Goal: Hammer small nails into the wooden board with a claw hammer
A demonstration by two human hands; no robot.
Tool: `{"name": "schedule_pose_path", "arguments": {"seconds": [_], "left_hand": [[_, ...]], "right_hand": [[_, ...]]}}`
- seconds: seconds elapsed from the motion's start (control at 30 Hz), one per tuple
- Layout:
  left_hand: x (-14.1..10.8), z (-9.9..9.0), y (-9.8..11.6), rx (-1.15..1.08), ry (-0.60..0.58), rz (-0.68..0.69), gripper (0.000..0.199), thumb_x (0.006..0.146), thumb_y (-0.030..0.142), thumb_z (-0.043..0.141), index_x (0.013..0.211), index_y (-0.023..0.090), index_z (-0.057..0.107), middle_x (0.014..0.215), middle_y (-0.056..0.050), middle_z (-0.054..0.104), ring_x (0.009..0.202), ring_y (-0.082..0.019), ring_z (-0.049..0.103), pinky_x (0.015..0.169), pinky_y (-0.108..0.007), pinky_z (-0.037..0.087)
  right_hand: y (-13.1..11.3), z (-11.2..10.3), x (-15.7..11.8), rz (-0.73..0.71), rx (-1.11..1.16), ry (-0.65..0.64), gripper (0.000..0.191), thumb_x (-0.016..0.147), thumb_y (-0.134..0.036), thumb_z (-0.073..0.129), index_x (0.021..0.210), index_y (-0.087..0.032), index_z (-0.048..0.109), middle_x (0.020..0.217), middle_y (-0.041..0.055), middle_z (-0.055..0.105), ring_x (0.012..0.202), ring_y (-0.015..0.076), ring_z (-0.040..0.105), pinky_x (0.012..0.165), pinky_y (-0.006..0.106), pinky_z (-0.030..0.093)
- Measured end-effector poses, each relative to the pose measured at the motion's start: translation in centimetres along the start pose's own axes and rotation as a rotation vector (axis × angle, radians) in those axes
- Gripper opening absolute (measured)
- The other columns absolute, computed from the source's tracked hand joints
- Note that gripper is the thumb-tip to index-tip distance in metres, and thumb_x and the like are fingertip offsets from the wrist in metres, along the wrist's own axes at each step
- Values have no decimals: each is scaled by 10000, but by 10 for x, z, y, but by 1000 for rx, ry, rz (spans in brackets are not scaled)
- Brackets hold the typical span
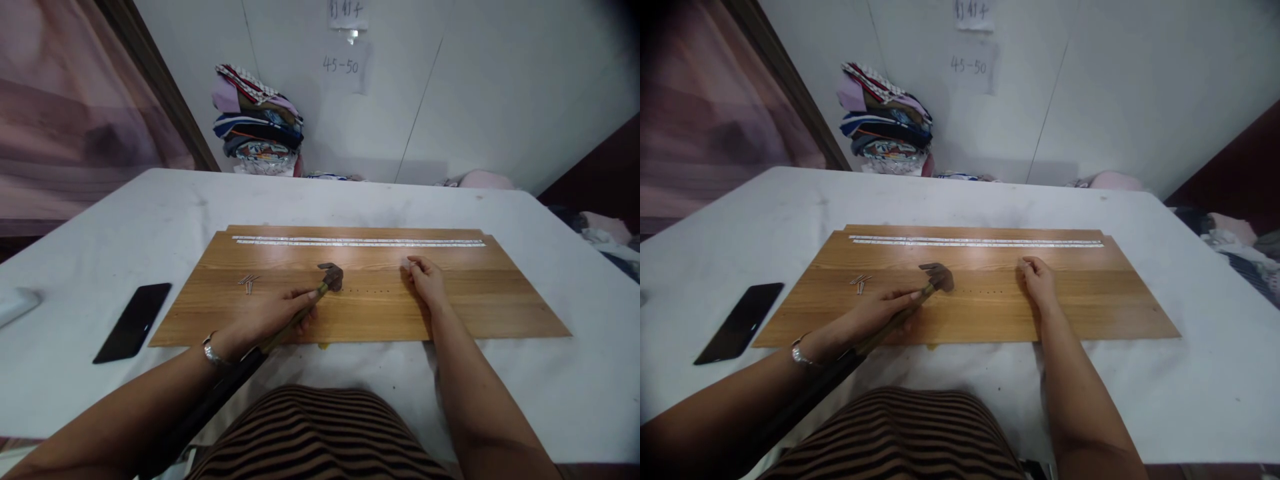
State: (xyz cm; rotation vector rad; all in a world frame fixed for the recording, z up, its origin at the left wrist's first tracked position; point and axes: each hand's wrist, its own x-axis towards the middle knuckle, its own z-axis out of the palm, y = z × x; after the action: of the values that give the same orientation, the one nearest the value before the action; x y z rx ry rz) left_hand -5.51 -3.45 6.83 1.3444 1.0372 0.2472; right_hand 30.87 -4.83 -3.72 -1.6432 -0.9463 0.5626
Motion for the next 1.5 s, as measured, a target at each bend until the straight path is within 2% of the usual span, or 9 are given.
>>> {"name": "schedule_pose_path", "arguments": {"seconds": [0.2,0.37,0.9,1.17,1.5], "left_hand": [[-1,-2,4,4,12,2,443,854,607,590,840,167,638,643,3,601,557,-129,546,550,-265,450],[-1,0,6,-13,1,8,410,852,577,602,805,170,627,643,9,583,553,-120,527,549,-263,455],[4,-1,-8,-18,-15,-10,476,840,639,603,838,166,651,645,2,594,553,-126,543,526,-250,439],[-1,-5,1,2,16,-37,423,883,589,568,868,177,658,650,-2,617,548,-131,564,523,-251,439],[0,-2,-4,-21,-6,-23,463,852,630,600,855,169,650,651,4,605,559,-127,545,543,-254,446]], "right_hand": [[0,0,1,-17,-7,14,466,685,-589,653,883,-172,719,586,-29,557,525,128,474,531,272,398],[-1,1,-1,9,19,0,447,689,-561,646,899,-172,714,600,-25,563,518,127,463,522,270,393],[1,-1,0,-13,-16,-4,428,705,-548,637,897,-174,717,577,-34,550,516,126,478,514,260,406],[-1,1,0,23,3,-4,435,677,-543,614,906,-183,699,575,-44,534,509,125,462,512,264,394],[-2,1,0,28,2,-10,453,680,-567,636,912,-183,702,583,-39,544,513,129,468,513,268,399]]}}
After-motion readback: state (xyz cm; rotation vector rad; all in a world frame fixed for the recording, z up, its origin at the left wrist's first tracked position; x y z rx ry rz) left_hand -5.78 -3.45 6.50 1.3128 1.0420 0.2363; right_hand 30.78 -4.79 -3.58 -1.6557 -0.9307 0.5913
